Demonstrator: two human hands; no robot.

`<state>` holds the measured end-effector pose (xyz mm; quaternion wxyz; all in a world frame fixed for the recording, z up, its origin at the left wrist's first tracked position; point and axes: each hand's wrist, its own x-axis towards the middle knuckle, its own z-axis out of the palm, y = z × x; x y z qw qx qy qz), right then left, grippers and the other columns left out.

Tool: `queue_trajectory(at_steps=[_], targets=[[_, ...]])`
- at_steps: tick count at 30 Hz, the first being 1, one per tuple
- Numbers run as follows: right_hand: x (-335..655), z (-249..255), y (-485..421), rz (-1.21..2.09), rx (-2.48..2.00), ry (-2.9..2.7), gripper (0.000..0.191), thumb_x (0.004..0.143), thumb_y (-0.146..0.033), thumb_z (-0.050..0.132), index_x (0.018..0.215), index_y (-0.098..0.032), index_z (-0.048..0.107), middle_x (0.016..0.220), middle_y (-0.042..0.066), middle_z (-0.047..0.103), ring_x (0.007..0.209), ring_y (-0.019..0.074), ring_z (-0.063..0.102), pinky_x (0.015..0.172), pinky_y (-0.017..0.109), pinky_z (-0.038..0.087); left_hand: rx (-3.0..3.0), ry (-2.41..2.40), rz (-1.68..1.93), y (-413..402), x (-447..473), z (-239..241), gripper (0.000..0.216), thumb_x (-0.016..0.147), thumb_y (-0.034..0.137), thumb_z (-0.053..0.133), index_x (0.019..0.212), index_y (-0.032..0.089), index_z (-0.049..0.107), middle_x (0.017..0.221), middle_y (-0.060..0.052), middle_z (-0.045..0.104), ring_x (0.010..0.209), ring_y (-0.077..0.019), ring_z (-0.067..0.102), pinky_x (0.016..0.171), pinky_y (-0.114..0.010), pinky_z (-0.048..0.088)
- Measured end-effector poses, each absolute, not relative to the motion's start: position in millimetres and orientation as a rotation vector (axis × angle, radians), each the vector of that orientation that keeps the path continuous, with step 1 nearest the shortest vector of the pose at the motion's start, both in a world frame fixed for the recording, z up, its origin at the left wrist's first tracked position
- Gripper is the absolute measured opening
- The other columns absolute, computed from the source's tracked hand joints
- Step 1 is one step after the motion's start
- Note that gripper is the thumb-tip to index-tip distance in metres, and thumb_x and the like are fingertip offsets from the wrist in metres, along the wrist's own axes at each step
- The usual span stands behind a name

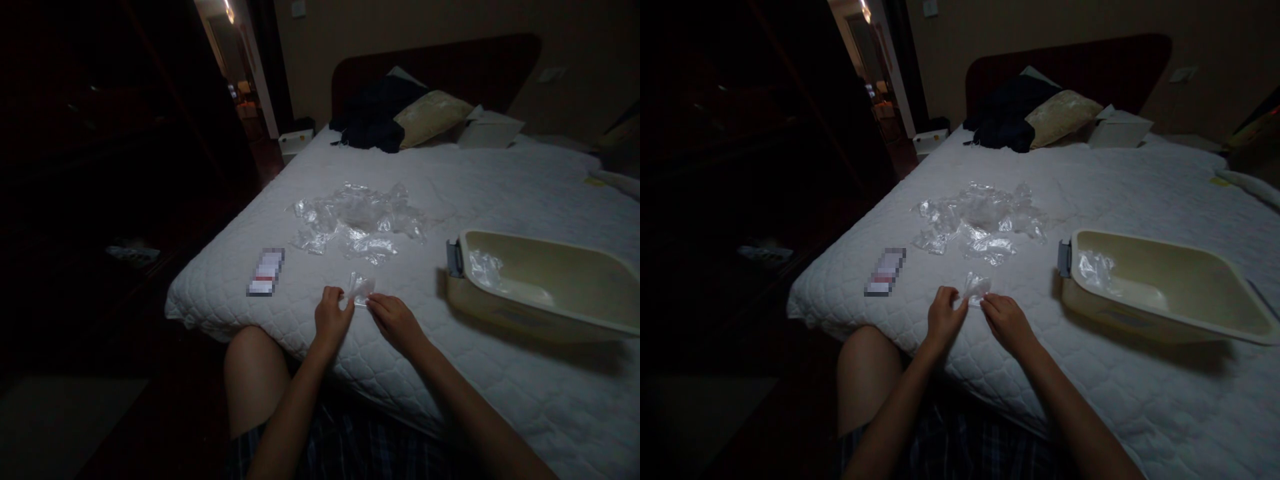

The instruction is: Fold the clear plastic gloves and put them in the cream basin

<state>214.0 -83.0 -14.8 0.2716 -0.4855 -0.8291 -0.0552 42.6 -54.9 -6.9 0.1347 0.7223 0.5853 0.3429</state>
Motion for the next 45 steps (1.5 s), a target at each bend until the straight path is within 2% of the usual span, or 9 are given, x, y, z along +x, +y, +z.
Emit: queue_trajectory(at_steps=[4,6,8,13,24,30,35,41,45], targets=[[213.3,-13.7,-82.5,-0.13,-1.297,-2.235,0.024,0.084,-0.017,0.043,0.102,-0.017,0.058,0.104,0.012,0.062,0.095,0.0214,0.057,0.079,0.038,0.046,2.495,1.374,0.982,-57.0,38.1,-6.3,0.018,0.082,0.018,0.043,0.095,0.019,0.055,0.11,-0.009,0.053,0.095,-0.0189,0.053,0.079,-0.033,0.044],[213.3,-13.5,-82.5,-0.124,-1.299,-2.227,0.023,0.084,-0.017,0.043,0.102,-0.017,0.058,0.104,0.012,0.062,0.095,0.0212,0.057,0.08,0.038,0.046,2.661,1.165,0.939,-56.5,35.8,-5.8,0.023,0.079,0.013,0.043,0.098,0.019,0.055,0.113,-0.01,0.054,0.109,-0.0227,0.046,0.088,-0.04,0.04],[213.7,-13.5,-82.6,-0.113,-1.3,-2.221,0.023,0.083,-0.017,0.044,0.102,-0.017,0.058,0.104,0.012,0.062,0.095,0.0212,0.057,0.08,0.038,0.046,2.702,1.069,0.902,-55.0,33.8,-6.1,0.03,0.075,0.01,0.046,0.104,0.018,0.053,0.113,-0.01,0.055,0.114,-0.024,0.043,0.093,-0.044,0.036],[215.3,-12.9,-82.9,-0.029,-1.297,-2.183,0.025,0.083,-0.017,0.044,0.106,-0.018,0.056,0.106,0.01,0.061,0.097,0.0207,0.057,0.082,0.038,0.046,2.601,1.072,0.879,-49.7,30.0,-10.2,0.038,0.069,0.009,0.05,0.105,0.016,0.054,0.113,-0.01,0.055,0.111,-0.022,0.045,0.095,-0.042,0.035],[216.8,-14.2,-82.7,0.088,-1.291,-2.095,0.037,0.082,-0.022,0.047,0.119,-0.02,0.046,0.115,0.01,0.057,0.104,0.0214,0.053,0.086,0.04,0.045,2.409,1.169,0.995,-43.5,32.2,-19.7,0.028,0.076,0.014,0.051,0.103,0.019,0.055,0.106,-0.007,0.059,0.103,-0.0188,0.051,0.091,-0.039,0.039],[218.0,-16.0,-83.7,0.03,-1.29,-2.066,0.038,0.082,-0.023,0.048,0.119,-0.018,0.045,0.114,0.011,0.057,0.105,0.0222,0.053,0.086,0.04,0.044,2.508,1.072,1.041,-45.9,32.1,-16.3,0.026,0.076,0.013,0.049,0.101,0.018,0.057,0.103,-0.008,0.061,0.108,-0.0212,0.048,0.092,-0.042,0.039],[220.2,-16.1,-85.0,-0.045,-1.257,-2.081,0.03,0.081,-0.018,0.049,0.111,-0.018,0.052,0.108,0.01,0.061,0.103,0.0224,0.053,0.085,0.041,0.044,2.483,0.922,1.126,-51.0,33.0,-10.8,0.027,0.076,0.01,0.048,0.1,0.018,0.057,0.098,-0.007,0.063,0.11,-0.0226,0.047,0.091,-0.043,0.039],[222.9,-14.9,-86.3,0.002,-1.239,-2.023,0.024,0.078,-0.012,0.048,0.099,-0.019,0.057,0.097,0.008,0.065,0.099,0.0223,0.055,0.083,0.041,0.043,1.992,1.037,1.172,-52.2,39.4,-16.2,0.029,0.073,0.017,0.054,0.102,0.02,0.057,0.099,-0.008,0.063,0.093,-0.0194,0.057,0.085,-0.037,0.045],[222.3,-16.5,-87.1,0.109,-1.267,-1.886,0.022,0.077,-0.015,0.047,0.095,-0.019,0.059,0.096,0.008,0.064,0.095,0.0214,0.056,0.082,0.04,0.043,1.479,0.932,1.146,-44.4,39.8,-15.5,0.037,0.067,0.02,0.063,0.103,0.019,0.055,0.1,-0.008,0.063,0.093,-0.018,0.059,0.086,-0.034,0.044]])
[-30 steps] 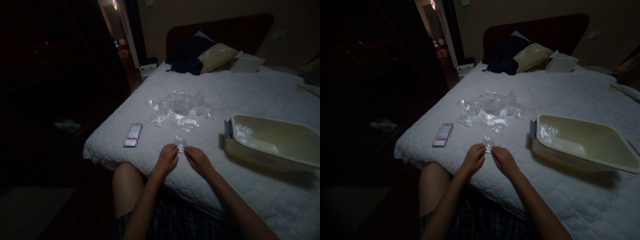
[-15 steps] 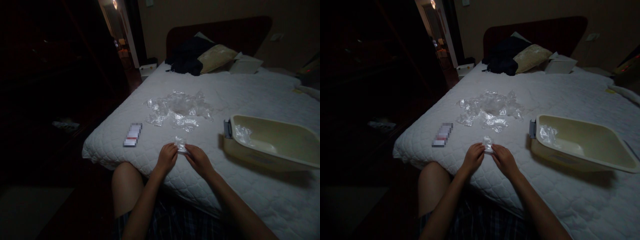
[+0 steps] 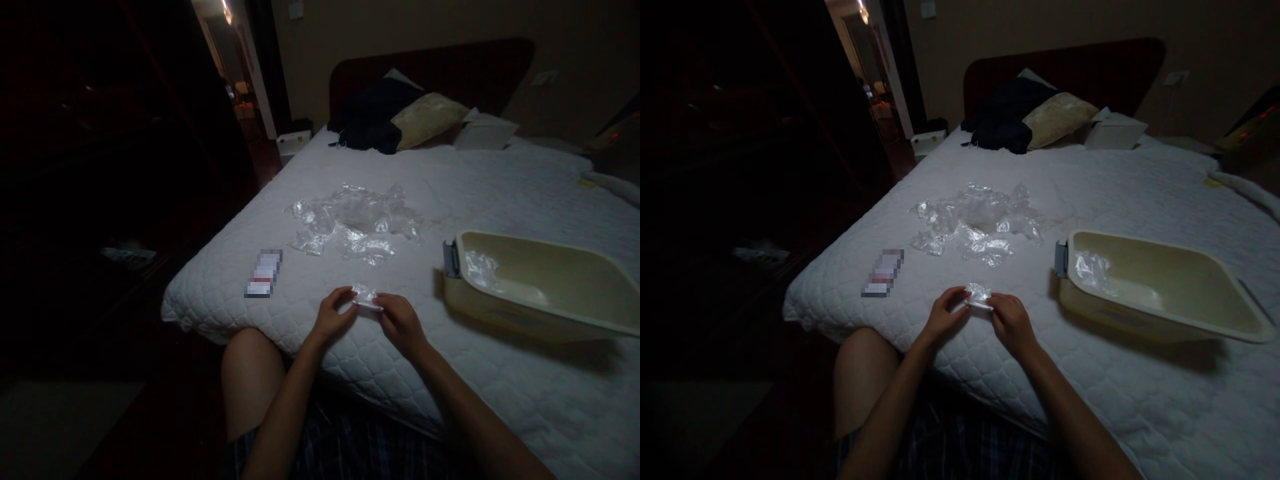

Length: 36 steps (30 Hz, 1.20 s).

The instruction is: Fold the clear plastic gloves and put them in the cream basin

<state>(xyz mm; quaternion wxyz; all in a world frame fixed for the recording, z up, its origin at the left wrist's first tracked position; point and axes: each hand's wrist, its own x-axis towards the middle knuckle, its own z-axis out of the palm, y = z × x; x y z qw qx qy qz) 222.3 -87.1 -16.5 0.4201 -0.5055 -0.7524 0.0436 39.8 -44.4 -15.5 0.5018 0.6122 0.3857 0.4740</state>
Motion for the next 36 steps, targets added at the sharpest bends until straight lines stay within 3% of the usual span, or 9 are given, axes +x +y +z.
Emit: queue_trajectory(at_steps=[8,14,26,36], targets=[[218.1,19.5,-81.0,0.772,-1.429,-1.304,0.021,0.073,-0.036,0.053,0.078,-0.017,0.06,0.075,0.004,0.062,0.073,0.0184,0.058,0.069,0.03,0.044,0.96,0.964,1.144,-34.2,21.6,-3.7,0.027,0.069,0.036,0.06,0.089,0.019,0.055,0.084,-0.004,0.065,0.076,-0.0149,0.061,0.065,-0.025,0.043],[246.3,51.8,-74.9,1.025,-1.382,-1.076,0.031,0.061,-0.046,0.064,0.066,-0.016,0.058,0.062,0.0,0.056,0.061,0.0138,0.052,0.061,0.027,0.041,1.055,0.983,1.156,-37.7,27.4,-6.9,0.024,0.067,0.036,0.062,0.081,0.018,0.057,0.075,-0.003,0.064,0.072,-0.0146,0.06,0.067,-0.025,0.043],[305.7,92.3,-105.0,1.053,-1.246,-0.926,0.027,0.062,-0.041,0.068,0.073,-0.017,0.061,0.067,-0.001,0.056,0.062,0.0106,0.051,0.063,0.025,0.042,1.177,1.098,1.14,-38.5,32.7,-12.3,0.025,0.063,0.039,0.064,0.073,0.016,0.059,0.07,-0.004,0.064,0.07,-0.017,0.061,0.066,-0.027,0.045],[433.2,149.4,-137.1,0.838,-1.494,-0.981,0.033,0.061,-0.042,0.067,0.081,-0.017,0.062,0.08,0.004,0.062,0.073,0.016,0.057,0.069,0.029,0.046,1.256,1.147,1.108,-38.6,34.0,-13.3,0.025,0.062,0.04,0.065,0.071,0.017,0.06,0.07,-0.003,0.063,0.073,-0.0176,0.06,0.07,-0.028,0.046]])
